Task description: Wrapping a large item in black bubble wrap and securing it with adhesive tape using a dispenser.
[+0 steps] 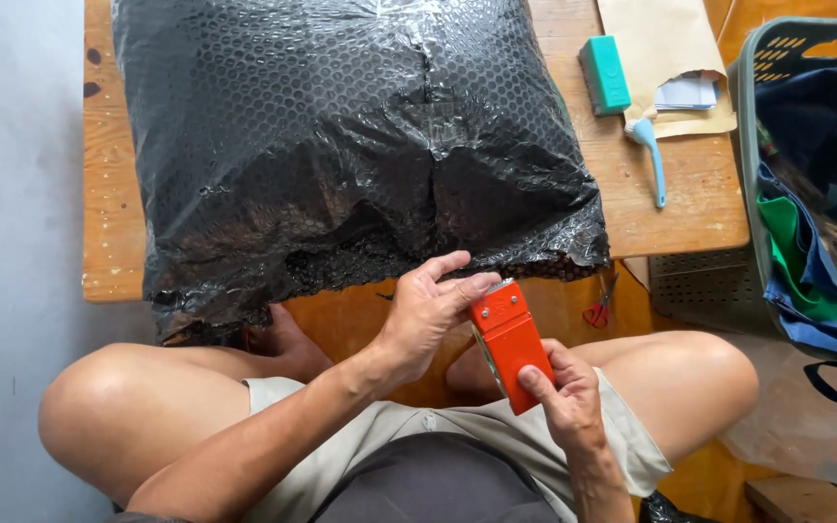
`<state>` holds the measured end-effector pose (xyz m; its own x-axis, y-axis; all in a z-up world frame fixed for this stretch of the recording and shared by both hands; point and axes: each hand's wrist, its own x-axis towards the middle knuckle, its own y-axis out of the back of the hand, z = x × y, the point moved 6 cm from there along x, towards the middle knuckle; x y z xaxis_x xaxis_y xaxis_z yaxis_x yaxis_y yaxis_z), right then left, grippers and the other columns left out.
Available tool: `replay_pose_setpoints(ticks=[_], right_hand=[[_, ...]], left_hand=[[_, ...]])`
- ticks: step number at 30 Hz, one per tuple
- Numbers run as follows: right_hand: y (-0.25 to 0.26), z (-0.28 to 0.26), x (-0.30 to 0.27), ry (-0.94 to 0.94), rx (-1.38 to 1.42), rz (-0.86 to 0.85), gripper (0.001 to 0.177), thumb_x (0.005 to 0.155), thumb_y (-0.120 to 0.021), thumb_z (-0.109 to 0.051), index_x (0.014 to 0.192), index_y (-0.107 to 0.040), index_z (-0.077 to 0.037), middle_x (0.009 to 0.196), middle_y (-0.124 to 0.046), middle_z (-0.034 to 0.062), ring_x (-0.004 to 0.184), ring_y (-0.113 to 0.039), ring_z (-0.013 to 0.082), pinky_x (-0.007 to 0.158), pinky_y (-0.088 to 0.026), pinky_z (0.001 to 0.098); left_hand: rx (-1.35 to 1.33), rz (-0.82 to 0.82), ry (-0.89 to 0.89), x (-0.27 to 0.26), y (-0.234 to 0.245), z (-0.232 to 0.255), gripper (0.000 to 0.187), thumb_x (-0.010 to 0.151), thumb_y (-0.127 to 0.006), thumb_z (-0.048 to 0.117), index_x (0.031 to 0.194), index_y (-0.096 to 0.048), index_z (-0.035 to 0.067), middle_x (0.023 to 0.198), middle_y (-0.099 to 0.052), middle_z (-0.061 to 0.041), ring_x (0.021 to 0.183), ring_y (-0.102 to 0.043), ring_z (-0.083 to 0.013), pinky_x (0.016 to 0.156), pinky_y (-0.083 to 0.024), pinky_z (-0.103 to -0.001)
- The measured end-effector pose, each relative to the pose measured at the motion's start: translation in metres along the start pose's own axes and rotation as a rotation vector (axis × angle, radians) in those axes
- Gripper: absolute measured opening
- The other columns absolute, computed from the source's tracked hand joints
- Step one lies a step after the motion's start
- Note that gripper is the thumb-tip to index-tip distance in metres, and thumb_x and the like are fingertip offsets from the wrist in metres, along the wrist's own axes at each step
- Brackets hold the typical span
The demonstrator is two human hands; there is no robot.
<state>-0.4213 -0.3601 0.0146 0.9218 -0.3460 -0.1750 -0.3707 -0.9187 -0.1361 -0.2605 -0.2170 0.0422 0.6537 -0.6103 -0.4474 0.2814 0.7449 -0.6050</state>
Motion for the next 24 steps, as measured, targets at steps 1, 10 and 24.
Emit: replay_pose_setpoints(ticks=[1, 10, 24], right_hand=[[-0.003, -0.002, 0.000, -0.005, -0.002, -0.004, 0.027, 0.090, -0.067, -0.004, 0.115, -0.066, 0.008, 0.099, -0.074, 0.0133, 0.081, -0.065, 0.0157, 0.075, -0.053, 0.0258], [-0.050, -0.025, 0.007, -0.163, -0.453, 0.024, 0.042, 0.065, -0.091, -0.012, 0.103, -0.074, -0.005, 0.071, -0.074, 0.0033, 0.057, -0.062, 0.0114, 0.054, -0.053, 0.0243], [-0.054, -0.010, -0.019, -0.290, -0.517, 0.072, 0.036, 0.069, -0.087, -0.017, 0.102, -0.078, -0.006, 0.076, -0.079, 0.0042, 0.061, -0.067, 0.0121, 0.060, -0.055, 0.0242]], left_hand=[[-0.005, 0.005, 0.000, 0.001, 0.003, -0.001, 0.084, 0.079, -0.077, 0.021, 0.147, -0.039, -0.010, 0.119, -0.072, -0.025, 0.096, -0.073, -0.0233, 0.083, -0.060, -0.028], [0.079, 0.092, -0.083, 0.004, 0.019, -0.008, 0.056, 0.087, -0.069, 0.003, 0.138, -0.053, -0.014, 0.106, -0.076, -0.025, 0.087, -0.073, -0.0206, 0.078, -0.061, -0.026], [0.285, -0.012, -0.416, -0.016, -0.002, 0.038, 0.058, 0.092, -0.066, 0.004, 0.144, -0.044, -0.012, 0.104, -0.077, -0.019, 0.085, -0.075, -0.0166, 0.074, -0.062, -0.022]])
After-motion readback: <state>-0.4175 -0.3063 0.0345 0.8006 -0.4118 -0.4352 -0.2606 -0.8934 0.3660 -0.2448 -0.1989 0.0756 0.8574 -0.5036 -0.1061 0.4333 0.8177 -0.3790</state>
